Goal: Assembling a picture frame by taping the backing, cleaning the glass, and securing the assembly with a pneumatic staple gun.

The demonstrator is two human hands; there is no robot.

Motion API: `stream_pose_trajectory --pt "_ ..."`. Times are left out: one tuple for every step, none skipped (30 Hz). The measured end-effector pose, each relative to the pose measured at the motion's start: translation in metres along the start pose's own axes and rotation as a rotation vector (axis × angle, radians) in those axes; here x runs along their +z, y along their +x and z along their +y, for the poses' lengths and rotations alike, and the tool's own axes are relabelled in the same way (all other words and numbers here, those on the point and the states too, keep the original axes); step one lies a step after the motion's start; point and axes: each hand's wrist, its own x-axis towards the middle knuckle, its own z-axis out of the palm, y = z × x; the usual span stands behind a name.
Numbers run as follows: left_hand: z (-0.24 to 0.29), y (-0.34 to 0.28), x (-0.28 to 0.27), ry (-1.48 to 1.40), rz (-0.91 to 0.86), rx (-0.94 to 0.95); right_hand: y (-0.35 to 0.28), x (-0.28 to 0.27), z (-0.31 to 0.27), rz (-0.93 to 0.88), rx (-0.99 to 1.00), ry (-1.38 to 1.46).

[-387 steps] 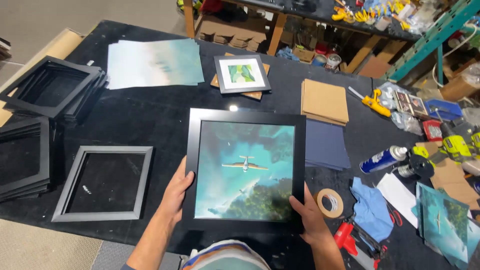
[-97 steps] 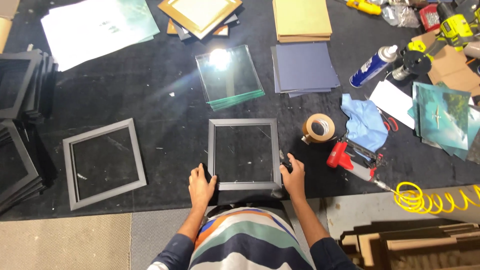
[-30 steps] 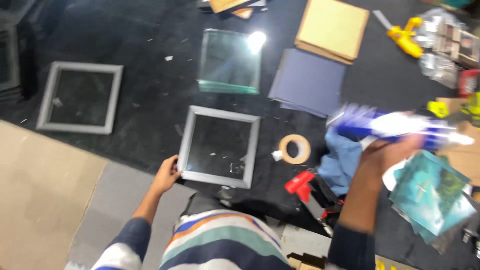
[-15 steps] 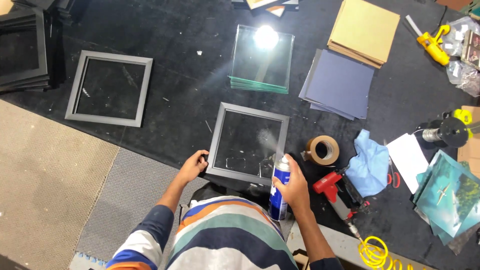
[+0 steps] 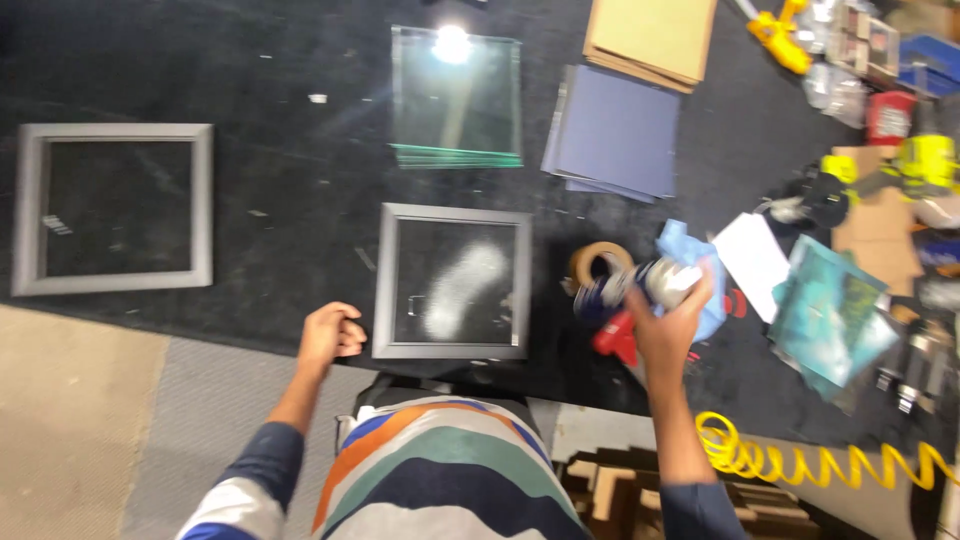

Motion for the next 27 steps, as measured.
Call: stream_pose_trajectory --pt "-0.001 0.000 0.002 0.000 -0.018 -0.003 0.027 -0.005 0.015 0.011 0.002 -0.015" --pt "0.000 0.000 0.002 0.008 0.001 -0.003 0.055 -0.009 0.029 0.098 -0.085 0.033" --pt "0.002 -0.001 0.002 0.015 0.021 -0.004 0.083 -0.014 0.043 0.184 -0.174 0.080" --pt "0.002 0.000 0.003 0.014 0.017 0.001 0.113 -0.010 0.072 0.189 -0.177 0.080" --pt "0.002 0.000 0.004 0.017 0.032 -0.001 0.144 -0.007 0.101 0.281 -0.127 0.072" --pt "0.002 0.000 0.005 0.016 0.055 0.001 0.178 0.000 0.128 0.368 -0.082 0.072" --pt "0.004 -0.005 0.009 0.010 0.059 0.010 0.200 0.000 0.152 0.369 -0.090 0.081" --pt "0.005 -0.010 0.013 0.011 0.086 0.020 0.227 0.005 0.173 0.400 -0.053 0.011" --pt "0.005 -0.014 0.016 0.013 0.114 0.029 0.254 0.012 0.193 0.432 -0.015 -0.059" --pt "0.003 -0.016 0.023 -0.012 0.137 0.035 0.269 0.012 0.210 0.413 -0.039 -0.040" --pt "0.000 -0.017 0.029 -0.006 0.180 0.064 0.284 0.014 0.226 0.396 -0.053 -0.053" --pt "-0.008 -0.021 0.030 0.005 0.229 0.082 0.294 0.022 0.244 0.371 -0.061 -0.066" --pt "-0.015 -0.023 0.040 -0.016 0.258 0.079 0.300 0.023 0.251 0.345 -0.079 -0.049" --pt "-0.022 -0.027 0.044 0.059 0.286 0.137 0.298 0.023 0.260 0.314 -0.075 -0.035" --pt "-0.028 -0.032 0.047 0.135 0.312 0.192 0.296 0.024 0.268 0.283 -0.071 -0.021" --pt "-0.041 -0.027 0.047 0.126 0.335 0.183 0.287 0.024 0.259 0.260 -0.078 -0.011" --pt "-0.053 -0.023 0.046 0.262 0.313 0.283 0.278 0.024 0.250 0.322 -0.098 0.060" --pt "-0.065 -0.017 0.048 0.396 0.288 0.383 0.271 0.020 0.242 0.385 -0.119 0.131" --pt "-0.062 -0.019 0.053 0.387 0.308 0.374 0.255 0.018 0.228 0.365 -0.128 0.141" --pt "-0.058 -0.020 0.054 0.422 0.292 0.342 0.234 0.013 0.217 0.431 -0.097 -0.043" --pt "-0.054 -0.021 0.055 0.457 0.275 0.310 0.213 0.007 0.205 0.495 -0.069 -0.227" --pt "-0.060 -0.007 0.048 0.458 0.282 0.311 0.184 0.016 0.214 0.492 -0.068 -0.221" --pt "-0.066 0.006 0.040 0.512 0.268 0.256 0.156 0.025 0.224 0.357 0.053 -0.242" --pt "-0.073 0.021 0.035 0.560 0.254 0.201 0.131 0.033 0.233 0.219 0.165 -0.262" --pt "-0.064 0.024 0.035 0.555 0.261 0.204 0.112 0.037 0.239 0.217 0.160 -0.257" --pt "-0.059 0.024 0.034 0.596 0.214 0.199 0.092 0.040 0.246 0.033 0.194 -0.430" --pt "-0.055 0.023 0.033 0.637 0.166 0.194 0.071 0.043 0.254 -0.152 0.225 -0.602"
